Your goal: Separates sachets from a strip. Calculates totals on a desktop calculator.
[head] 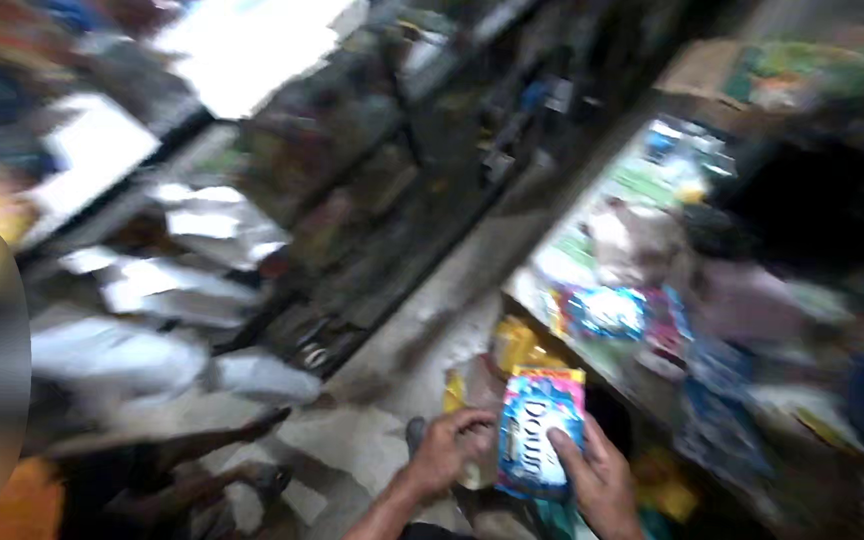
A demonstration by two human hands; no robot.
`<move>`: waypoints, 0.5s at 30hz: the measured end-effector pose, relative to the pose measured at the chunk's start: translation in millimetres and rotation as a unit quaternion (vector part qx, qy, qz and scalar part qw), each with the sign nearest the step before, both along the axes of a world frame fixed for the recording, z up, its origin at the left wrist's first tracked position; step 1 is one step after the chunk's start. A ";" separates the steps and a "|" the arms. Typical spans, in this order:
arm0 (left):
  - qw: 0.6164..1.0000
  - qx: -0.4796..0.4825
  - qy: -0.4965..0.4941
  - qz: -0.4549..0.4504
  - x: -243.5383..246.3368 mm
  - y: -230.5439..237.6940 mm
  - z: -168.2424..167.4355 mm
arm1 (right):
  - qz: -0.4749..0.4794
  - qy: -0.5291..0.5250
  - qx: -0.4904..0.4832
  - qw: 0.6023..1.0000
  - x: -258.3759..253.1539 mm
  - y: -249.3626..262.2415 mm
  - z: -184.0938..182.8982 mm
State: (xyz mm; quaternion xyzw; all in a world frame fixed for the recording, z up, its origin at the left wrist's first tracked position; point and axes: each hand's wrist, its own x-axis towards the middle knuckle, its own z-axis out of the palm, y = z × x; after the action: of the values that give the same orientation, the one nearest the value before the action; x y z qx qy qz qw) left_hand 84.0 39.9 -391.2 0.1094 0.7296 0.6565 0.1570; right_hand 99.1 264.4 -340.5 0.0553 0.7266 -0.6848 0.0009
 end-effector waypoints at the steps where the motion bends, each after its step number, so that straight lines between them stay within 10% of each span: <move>1: 0.999 0.003 0.015 0.037 13.9 -10.3 11.6 | 0.047 0.002 0.000 0.999 -5.6 -14.0 6.8; 15: 0.892 -0.178 0.398 0.118 12.4 -250.3 107.0 | 0.378 0.034 -0.107 0.919 -87.7 -241.3 45.1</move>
State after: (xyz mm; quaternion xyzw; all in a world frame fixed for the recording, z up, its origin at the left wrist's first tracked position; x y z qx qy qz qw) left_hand 96.5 -210.4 -284.1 0.2450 0.8429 0.4312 -0.2086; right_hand 11.5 23.1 -295.4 -0.2472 0.6156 -0.7082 0.2416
